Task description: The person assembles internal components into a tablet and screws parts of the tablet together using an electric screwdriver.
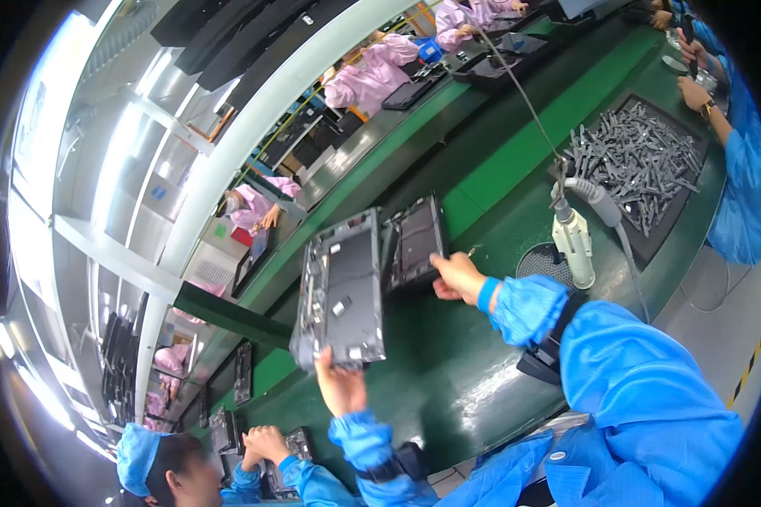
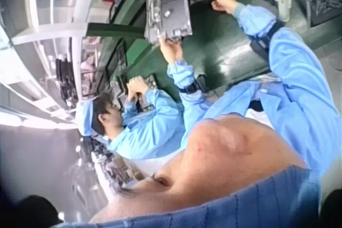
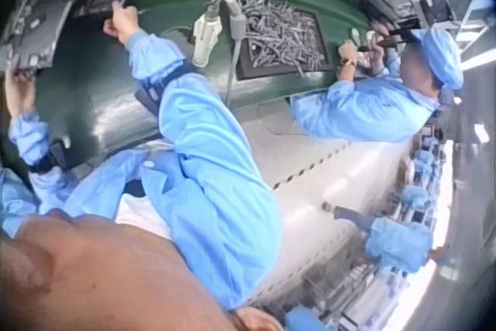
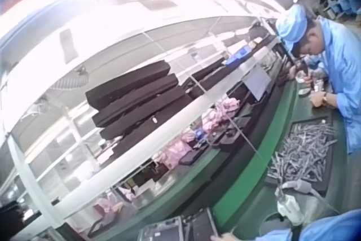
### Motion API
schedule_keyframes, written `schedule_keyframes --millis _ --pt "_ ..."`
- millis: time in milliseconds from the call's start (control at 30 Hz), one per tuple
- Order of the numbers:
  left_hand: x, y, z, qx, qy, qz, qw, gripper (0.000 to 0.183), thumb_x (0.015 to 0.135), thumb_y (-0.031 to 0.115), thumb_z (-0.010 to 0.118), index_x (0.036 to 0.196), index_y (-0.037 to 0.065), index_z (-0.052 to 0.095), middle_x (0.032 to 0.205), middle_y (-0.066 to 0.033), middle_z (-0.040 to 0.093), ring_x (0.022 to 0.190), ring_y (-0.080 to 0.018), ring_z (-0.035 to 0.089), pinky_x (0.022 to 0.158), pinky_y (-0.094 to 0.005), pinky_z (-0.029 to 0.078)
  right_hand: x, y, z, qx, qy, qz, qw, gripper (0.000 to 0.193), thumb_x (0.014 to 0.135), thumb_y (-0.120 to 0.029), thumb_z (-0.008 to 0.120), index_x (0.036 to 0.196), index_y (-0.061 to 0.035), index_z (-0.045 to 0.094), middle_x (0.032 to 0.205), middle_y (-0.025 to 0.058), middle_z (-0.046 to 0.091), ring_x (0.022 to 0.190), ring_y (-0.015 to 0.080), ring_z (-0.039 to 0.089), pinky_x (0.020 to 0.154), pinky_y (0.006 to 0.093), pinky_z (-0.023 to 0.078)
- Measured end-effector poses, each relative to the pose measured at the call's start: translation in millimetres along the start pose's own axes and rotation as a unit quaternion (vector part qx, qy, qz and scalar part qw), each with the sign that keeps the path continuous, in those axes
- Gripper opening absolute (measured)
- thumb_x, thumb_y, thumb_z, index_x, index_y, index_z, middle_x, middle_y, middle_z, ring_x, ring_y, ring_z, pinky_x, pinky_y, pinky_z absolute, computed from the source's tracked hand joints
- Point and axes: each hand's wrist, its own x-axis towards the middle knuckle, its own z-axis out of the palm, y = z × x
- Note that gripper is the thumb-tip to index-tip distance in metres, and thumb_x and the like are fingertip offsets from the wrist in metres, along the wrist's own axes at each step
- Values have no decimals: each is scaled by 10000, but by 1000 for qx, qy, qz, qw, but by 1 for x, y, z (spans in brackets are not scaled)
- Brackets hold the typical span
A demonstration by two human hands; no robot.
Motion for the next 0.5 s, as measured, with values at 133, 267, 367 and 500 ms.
schedule_keyframes --millis 133,267,367,500 --pt "-75 -28 -32 -18 54 49 997 430 838 189 583 1231 51 475 1202 -98 565 1107 -257 545 944 -434 431 34 3 24 -24 8 -64 998 501 945 -345 499 1275 20 404 1100 176 577 950 236 604 743 366 551" --pt "-111 -55 -60 -27 150 49 987 494 847 137 557 1303 3 421 1228 -134 538 1123 -274 528 946 -459 440 4 10 31 -127 4 -75 989 642 939 -349 505 1422 7 279 1267 117 522 1083 232 547 872 384 492" --pt "-116 -67 -78 -18 199 57 978 511 841 114 572 1308 -11 403 1243 -148 521 1135 -286 517 955 -471 434 -35 24 32 -149 -88 -75 982 607 907 -298 573 1383 9 356 1178 112 562 1029 188 568 817 317 502" --pt "-100 -71 -85 -26 182 64 981 485 884 153 594 1292 -20 398 1286 -161 484 1148 -278 507 969 -462 423 -59 50 36 -216 -171 -86 957 433 882 -223 618 1216 36 523 896 72 636 795 132 623 679 265 529"
